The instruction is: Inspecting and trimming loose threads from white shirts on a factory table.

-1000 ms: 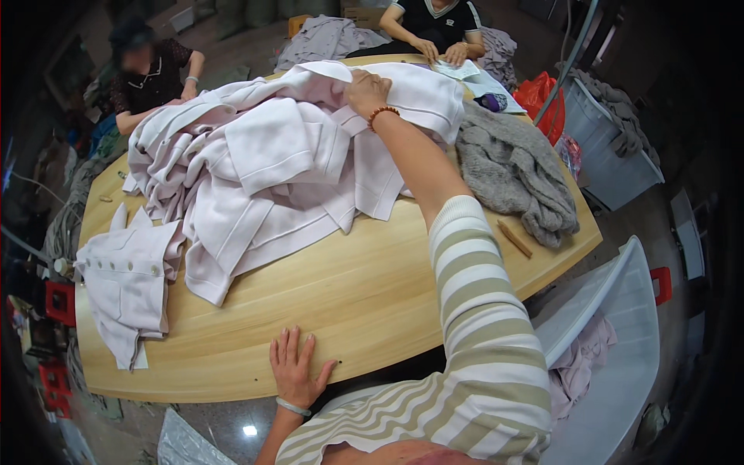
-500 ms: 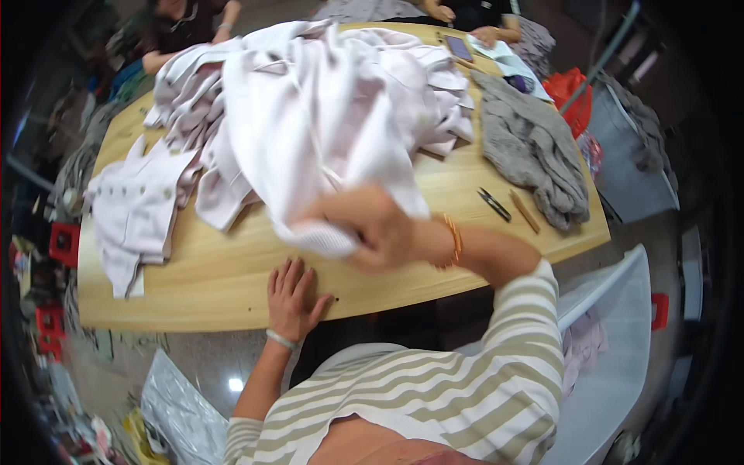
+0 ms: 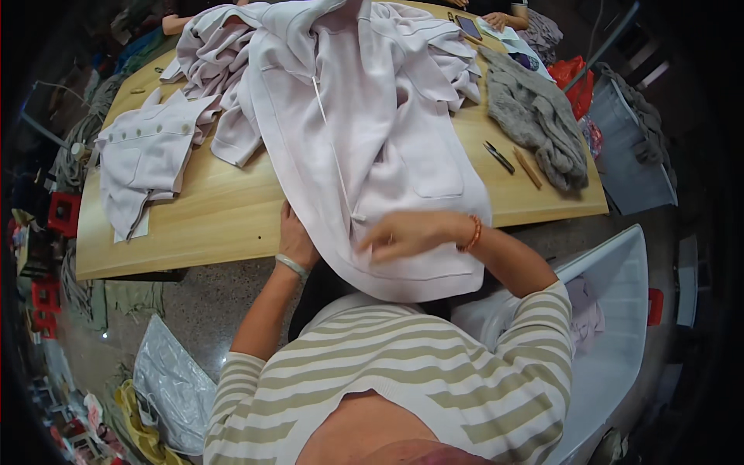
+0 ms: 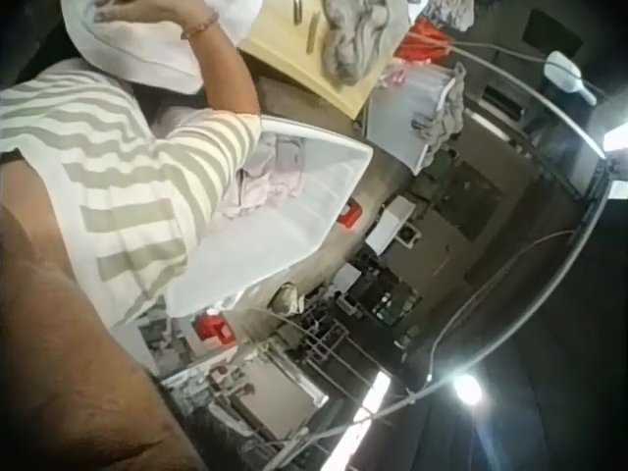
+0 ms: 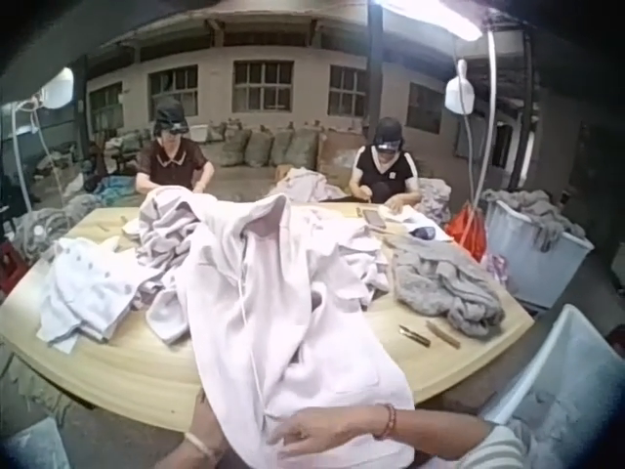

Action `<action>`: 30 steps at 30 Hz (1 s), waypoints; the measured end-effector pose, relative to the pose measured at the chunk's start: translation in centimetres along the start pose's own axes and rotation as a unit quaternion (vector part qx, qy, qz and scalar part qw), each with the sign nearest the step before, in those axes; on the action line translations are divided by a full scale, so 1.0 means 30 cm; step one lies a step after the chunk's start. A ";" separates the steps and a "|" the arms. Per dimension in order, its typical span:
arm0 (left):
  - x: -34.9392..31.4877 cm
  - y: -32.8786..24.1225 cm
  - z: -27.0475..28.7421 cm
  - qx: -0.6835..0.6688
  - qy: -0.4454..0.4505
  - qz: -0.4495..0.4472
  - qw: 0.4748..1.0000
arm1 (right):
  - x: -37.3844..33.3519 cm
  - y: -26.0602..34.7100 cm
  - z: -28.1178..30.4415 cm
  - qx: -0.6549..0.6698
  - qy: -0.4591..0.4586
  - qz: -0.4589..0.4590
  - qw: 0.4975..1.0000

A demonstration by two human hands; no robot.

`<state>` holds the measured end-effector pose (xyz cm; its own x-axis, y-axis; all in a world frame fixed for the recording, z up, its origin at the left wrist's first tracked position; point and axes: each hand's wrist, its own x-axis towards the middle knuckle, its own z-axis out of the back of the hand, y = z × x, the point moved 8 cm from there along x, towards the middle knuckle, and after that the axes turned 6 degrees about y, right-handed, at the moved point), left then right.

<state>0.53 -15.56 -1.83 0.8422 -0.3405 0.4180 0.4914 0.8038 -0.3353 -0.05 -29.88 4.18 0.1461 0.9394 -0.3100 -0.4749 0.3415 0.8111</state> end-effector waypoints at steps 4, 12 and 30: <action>-0.004 0.004 -0.005 0.033 0.002 -0.013 0.999 | -0.211 -0.233 0.403 -0.043 -0.423 -0.064 0.903; -0.017 0.013 -0.017 0.004 0.000 -0.011 1.000 | -0.396 -0.491 0.850 0.138 -0.599 -0.166 0.771; 0.026 -0.022 0.036 -0.046 0.007 0.013 0.999 | -0.351 -0.445 1.100 -0.137 -0.713 -0.046 0.686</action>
<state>0.63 -15.84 -0.37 0.8577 -0.3279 0.3961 0.4873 0.7642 -0.4226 33.38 -43.38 12.98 0.7949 0.0541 0.6043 -0.5228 0.5666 0.6369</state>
